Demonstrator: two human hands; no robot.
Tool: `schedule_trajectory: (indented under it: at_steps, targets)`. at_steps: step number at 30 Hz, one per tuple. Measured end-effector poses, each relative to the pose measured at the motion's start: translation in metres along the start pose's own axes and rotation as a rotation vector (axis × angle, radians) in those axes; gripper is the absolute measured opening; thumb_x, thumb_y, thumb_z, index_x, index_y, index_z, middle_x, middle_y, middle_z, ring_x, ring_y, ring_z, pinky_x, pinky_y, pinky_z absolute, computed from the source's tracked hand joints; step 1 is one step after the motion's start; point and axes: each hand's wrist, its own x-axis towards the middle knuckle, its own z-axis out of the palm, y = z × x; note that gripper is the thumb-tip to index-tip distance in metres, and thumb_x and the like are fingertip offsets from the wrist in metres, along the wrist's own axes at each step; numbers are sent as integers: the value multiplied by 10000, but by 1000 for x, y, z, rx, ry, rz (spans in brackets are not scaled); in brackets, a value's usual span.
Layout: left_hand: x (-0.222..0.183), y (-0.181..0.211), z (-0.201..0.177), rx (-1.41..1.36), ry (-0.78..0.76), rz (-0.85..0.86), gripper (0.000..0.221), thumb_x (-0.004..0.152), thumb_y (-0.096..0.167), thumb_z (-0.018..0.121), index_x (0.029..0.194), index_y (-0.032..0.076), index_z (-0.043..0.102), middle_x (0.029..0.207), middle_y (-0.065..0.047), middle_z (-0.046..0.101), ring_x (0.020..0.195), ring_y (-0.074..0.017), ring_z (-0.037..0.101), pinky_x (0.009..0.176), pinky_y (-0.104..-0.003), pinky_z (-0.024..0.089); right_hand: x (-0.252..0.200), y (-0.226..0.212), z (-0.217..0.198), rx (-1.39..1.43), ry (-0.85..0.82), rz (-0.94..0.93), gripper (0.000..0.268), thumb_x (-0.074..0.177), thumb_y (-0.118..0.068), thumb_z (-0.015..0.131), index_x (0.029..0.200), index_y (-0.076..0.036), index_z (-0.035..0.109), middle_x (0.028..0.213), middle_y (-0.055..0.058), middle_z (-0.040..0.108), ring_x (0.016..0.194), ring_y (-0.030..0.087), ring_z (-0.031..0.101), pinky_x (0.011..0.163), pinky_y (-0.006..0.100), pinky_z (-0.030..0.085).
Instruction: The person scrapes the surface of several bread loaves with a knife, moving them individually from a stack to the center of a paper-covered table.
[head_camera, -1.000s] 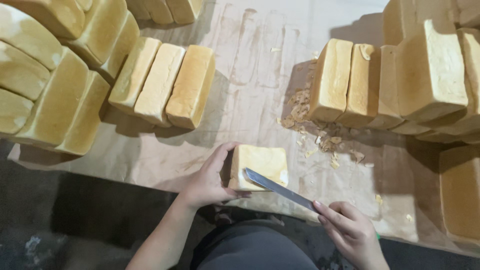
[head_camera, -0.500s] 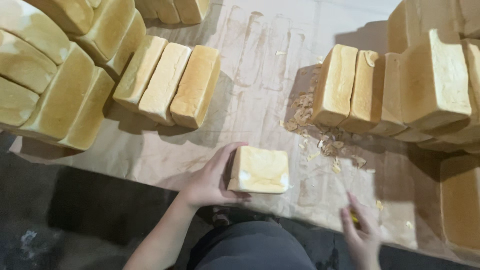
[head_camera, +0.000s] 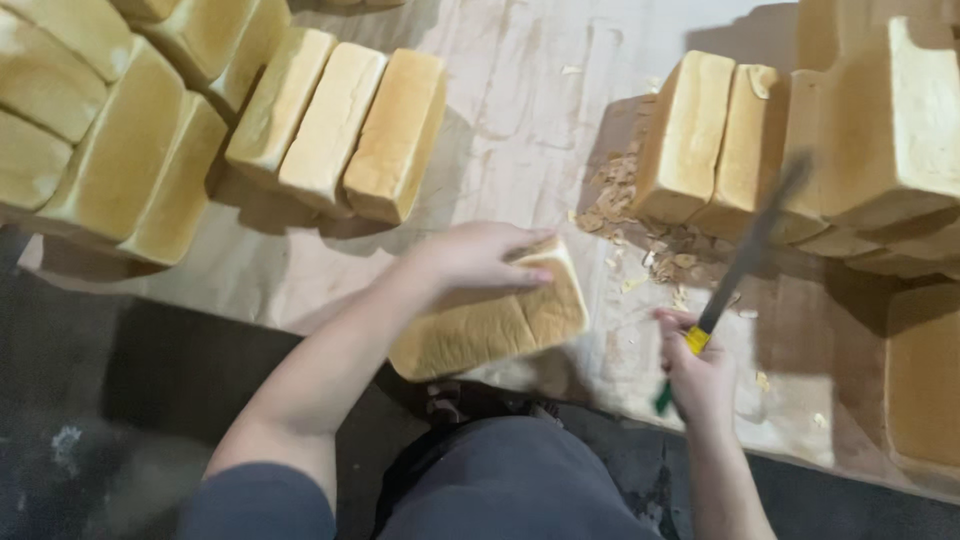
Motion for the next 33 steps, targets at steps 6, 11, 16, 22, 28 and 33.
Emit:
schedule_trajectory:
  at_steps: [6, 11, 16, 22, 28, 33]
  targets:
    - [-25, -13, 115, 849, 294, 298, 893, 881, 524, 648, 1534, 31, 291, 1616, -231, 223, 1504, -372, 187, 1128, -661, 230, -23, 47, -38, -216, -54, 60, 382, 1009, -205, 562, 1371, -95, 615, 799, -47, 611, 546, 79, 519, 482, 253, 402]
    - [-86, -74, 153, 340, 392, 242, 781, 884, 402, 724, 1583, 232, 421, 1620, -58, 368, 1556, -243, 301, 1295, -466, 237, -39, 56, -25, -356, -167, -151, 379, 997, -170, 592, 1358, -75, 659, 761, 11, 589, 573, 88, 573, 527, 254, 463]
    - [-116, -121, 121, 271, 620, -192, 1148, 678, 496, 865, 1545, 42, 264, 1605, -226, 150, 1508, -405, 113, 1239, -521, 165, -34, 28, 2, -362, -291, -163, 380, 986, -167, 643, 1359, -98, 665, 734, 37, 559, 623, 94, 498, 544, 268, 431]
    - [-107, -115, 116, 114, 675, -127, 1238, 666, 562, 859, 1561, -9, 221, 1641, -259, 167, 1506, -394, 178, 1195, -487, 230, -29, -20, 6, -664, -212, -136, 460, 950, -186, 692, 1401, -267, 649, 707, 91, 673, 631, 110, 569, 658, 282, 520]
    - [-125, -125, 131, 63, 764, -141, 1024, 813, 548, 757, 1559, 1, 318, 1597, -219, 374, 1466, -350, 393, 1149, -501, 322, -48, -41, 38, -495, -587, -245, 429, 898, -187, 704, 1323, -247, 684, 877, 79, 814, 719, 99, 684, 692, 286, 557]
    - [-126, -124, 137, 90, 839, -39, 1006, 850, 526, 741, 1556, -48, 313, 1563, -264, 385, 1429, -396, 410, 1161, -484, 346, -61, -80, 84, -658, -691, -224, 511, 900, -204, 673, 1393, -337, 651, 809, 89, 724, 696, 206, 706, 695, 319, 559]
